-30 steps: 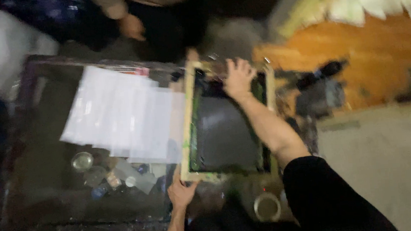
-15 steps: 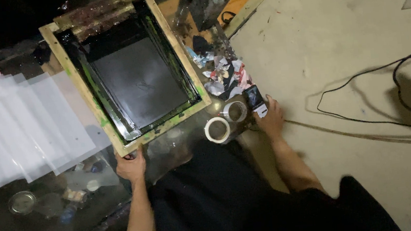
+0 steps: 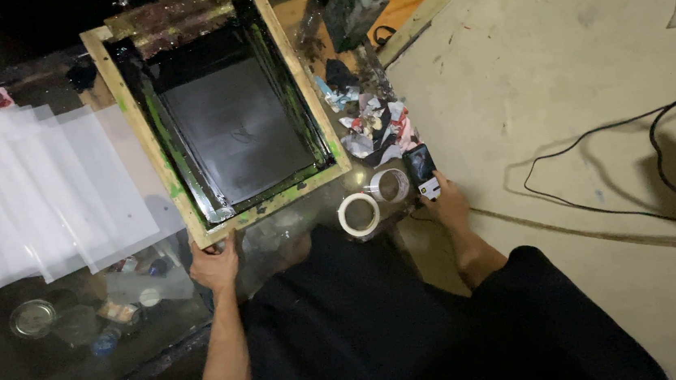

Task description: Manually screen printing designs onto paper sheets using a squeegee and a screen frame.

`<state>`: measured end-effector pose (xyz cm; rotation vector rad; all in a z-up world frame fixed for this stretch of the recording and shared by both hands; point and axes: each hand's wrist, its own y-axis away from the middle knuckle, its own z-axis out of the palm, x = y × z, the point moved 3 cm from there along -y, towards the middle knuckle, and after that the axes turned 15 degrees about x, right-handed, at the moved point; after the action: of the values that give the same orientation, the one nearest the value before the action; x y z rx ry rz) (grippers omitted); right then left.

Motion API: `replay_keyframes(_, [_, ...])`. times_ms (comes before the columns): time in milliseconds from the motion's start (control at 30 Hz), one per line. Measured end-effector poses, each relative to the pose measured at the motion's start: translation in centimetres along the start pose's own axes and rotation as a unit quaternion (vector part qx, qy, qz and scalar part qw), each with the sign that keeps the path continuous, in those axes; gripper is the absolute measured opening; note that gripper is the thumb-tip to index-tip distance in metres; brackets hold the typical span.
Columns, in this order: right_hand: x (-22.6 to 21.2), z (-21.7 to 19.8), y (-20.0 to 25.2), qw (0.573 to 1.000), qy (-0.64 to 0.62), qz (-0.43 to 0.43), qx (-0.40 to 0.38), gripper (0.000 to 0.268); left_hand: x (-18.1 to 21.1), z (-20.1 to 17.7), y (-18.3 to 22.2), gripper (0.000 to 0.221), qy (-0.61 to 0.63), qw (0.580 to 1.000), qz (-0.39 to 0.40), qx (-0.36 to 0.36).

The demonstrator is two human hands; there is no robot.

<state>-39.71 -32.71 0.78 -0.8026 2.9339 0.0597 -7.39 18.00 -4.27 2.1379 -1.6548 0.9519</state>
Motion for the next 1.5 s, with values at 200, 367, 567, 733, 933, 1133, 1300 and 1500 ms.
replay_keyframes(200, [-3.3,-2.6,-0.2,0.995,-0.078,0.036,0.043,0.089,0.7,-1.0,0.0,0.054,0.004,0.999,-0.035,-0.004])
replay_keyframes(367, [-12.4,-8.5,-1.9,0.865,-0.283,-0.149,0.387,0.060,0.0,1.7,0.4,0.049,0.250,0.954,-0.162,0.013])
replay_keyframes(567, [-36.4,-18.8,-5.4,0.721,-0.442,-0.358,0.395,0.040,15.3,-6.2,-8.5,0.052,0.432,0.897,-0.079,0.050])
replay_keyframes(733, [-45.0,-27.1,-7.6,0.724,-0.352,-0.342,0.485,0.029,16.5,0.3,-12.6,0.068,0.370,0.924,-0.040,-0.082])
replay_keyframes(933, [-45.9,-28.2,-9.3,0.738,-0.296,-0.344,0.499,0.023,9.0,12.7,-8.6,0.052,-0.034,0.993,-0.062,-0.091])
replay_keyframes(1133, [-44.8,-26.7,-9.6,0.752,-0.309,-0.291,0.504,0.025,8.3,10.4,-8.1,0.035,0.024,0.981,-0.160,-0.104])
replay_keyframes(1300, [-45.1,-28.1,-9.1,0.725,-0.345,-0.363,0.473,0.021,-4.5,-0.7,-6.5,0.034,0.046,0.987,-0.152,-0.038])
replay_keyframes(1500, [-44.9,-26.7,-10.5,0.675,-0.364,-0.433,0.473,0.031,-22.2,-17.0,-5.1,0.016,-0.076,0.940,-0.234,0.235])
